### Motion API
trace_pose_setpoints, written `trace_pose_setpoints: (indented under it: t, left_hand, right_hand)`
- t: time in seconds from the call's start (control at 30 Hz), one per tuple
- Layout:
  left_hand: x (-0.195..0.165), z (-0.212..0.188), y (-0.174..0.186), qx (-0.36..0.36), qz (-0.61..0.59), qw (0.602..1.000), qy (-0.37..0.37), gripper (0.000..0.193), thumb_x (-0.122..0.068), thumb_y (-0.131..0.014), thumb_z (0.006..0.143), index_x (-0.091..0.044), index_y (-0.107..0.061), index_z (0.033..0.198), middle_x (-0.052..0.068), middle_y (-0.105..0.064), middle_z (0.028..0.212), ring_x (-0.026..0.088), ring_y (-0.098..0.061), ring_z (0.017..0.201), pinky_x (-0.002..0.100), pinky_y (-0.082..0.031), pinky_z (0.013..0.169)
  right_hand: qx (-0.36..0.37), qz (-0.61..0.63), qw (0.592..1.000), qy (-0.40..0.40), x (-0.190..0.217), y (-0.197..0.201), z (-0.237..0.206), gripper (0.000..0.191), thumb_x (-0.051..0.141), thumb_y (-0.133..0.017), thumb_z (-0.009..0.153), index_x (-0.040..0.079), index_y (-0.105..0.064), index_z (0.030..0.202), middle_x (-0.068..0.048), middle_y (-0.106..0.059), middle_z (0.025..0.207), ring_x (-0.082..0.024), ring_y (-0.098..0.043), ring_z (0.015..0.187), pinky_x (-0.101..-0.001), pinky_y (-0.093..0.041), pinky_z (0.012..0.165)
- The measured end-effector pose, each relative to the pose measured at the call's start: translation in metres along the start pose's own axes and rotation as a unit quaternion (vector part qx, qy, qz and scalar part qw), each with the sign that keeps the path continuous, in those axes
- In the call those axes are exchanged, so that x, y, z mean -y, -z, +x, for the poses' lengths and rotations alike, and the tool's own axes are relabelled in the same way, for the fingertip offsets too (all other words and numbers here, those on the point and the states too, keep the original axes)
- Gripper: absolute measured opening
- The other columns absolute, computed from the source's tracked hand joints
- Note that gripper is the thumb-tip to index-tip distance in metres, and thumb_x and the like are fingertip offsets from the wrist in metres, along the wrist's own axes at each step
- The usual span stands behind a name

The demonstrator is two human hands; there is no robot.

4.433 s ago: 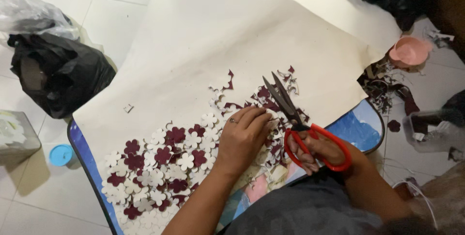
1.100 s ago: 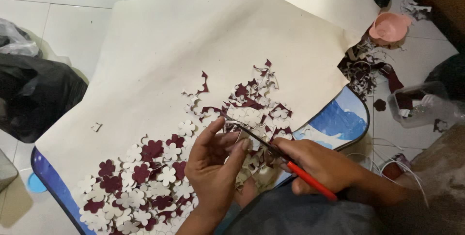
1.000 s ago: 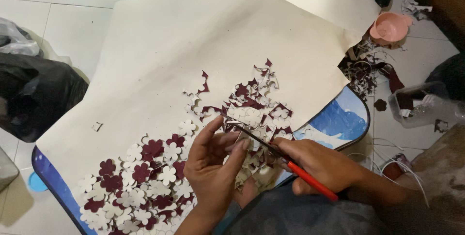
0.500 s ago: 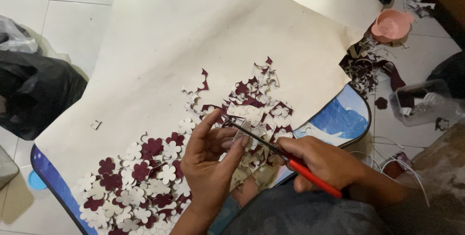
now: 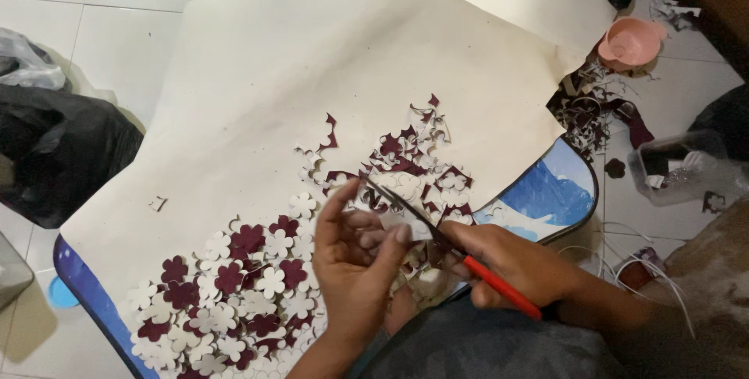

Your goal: The person uses red-handled scissors to cut flower-shaped pieces from a sheet of maroon and white paper. They hold the paper with their left hand and cut with their right, placing the finished shapes into a pile on the floor.

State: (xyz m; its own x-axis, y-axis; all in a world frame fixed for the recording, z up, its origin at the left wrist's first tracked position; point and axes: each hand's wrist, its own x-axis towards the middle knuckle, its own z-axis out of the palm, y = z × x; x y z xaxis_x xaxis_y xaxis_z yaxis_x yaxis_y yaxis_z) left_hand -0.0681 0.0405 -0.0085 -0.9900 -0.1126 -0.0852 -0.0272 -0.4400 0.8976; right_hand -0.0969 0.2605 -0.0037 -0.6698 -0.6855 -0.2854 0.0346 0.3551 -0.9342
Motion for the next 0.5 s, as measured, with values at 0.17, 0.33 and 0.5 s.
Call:
trace_pose_setpoints:
  t: [0.17, 0.33, 0.5]
  left_hand:
    - [0.011, -0.008, -0.007, -0.015, -0.071, 0.997, 0.036, 0.062, 0.011, -0.071, 0.089, 0.002, -0.045, 0.145, 0.010, -0.064, 0.106, 0.016, -0.071, 0.092, 0.028, -0.063, 0.075]
    - [0.012, -0.008, -0.012, -0.001, -0.135, 0.989, 0.055, 0.058, 0.011, -0.069, 0.090, 0.002, -0.045, 0.142, 0.009, -0.063, 0.108, 0.019, -0.071, 0.094, 0.031, -0.065, 0.078]
    - [0.010, -0.009, -0.013, -0.014, -0.100, 0.992, 0.076, 0.057, 0.011, -0.069, 0.089, 0.003, -0.046, 0.141, 0.010, -0.064, 0.104, 0.018, -0.071, 0.093, 0.032, -0.065, 0.078]
  right_hand:
    - [-0.001, 0.022, 1.000, 0.019, -0.002, -0.005, 0.000, 0.105, 0.100, -0.041, 0.076, 0.003, -0.057, 0.115, 0.001, -0.055, 0.078, -0.012, -0.054, 0.064, -0.0300, -0.044, 0.055]
    - [-0.010, 0.060, 0.998, 0.035, 0.001, -0.011, 0.004, 0.106, 0.100, -0.040, 0.076, 0.004, -0.058, 0.118, 0.002, -0.053, 0.079, -0.012, -0.051, 0.066, -0.0288, -0.042, 0.058]
    - [-0.025, 0.053, 0.997, 0.043, 0.000, -0.013, 0.005, 0.103, 0.099, -0.042, 0.077, 0.005, -0.056, 0.117, 0.001, -0.053, 0.078, -0.012, -0.051, 0.066, -0.0293, -0.043, 0.058]
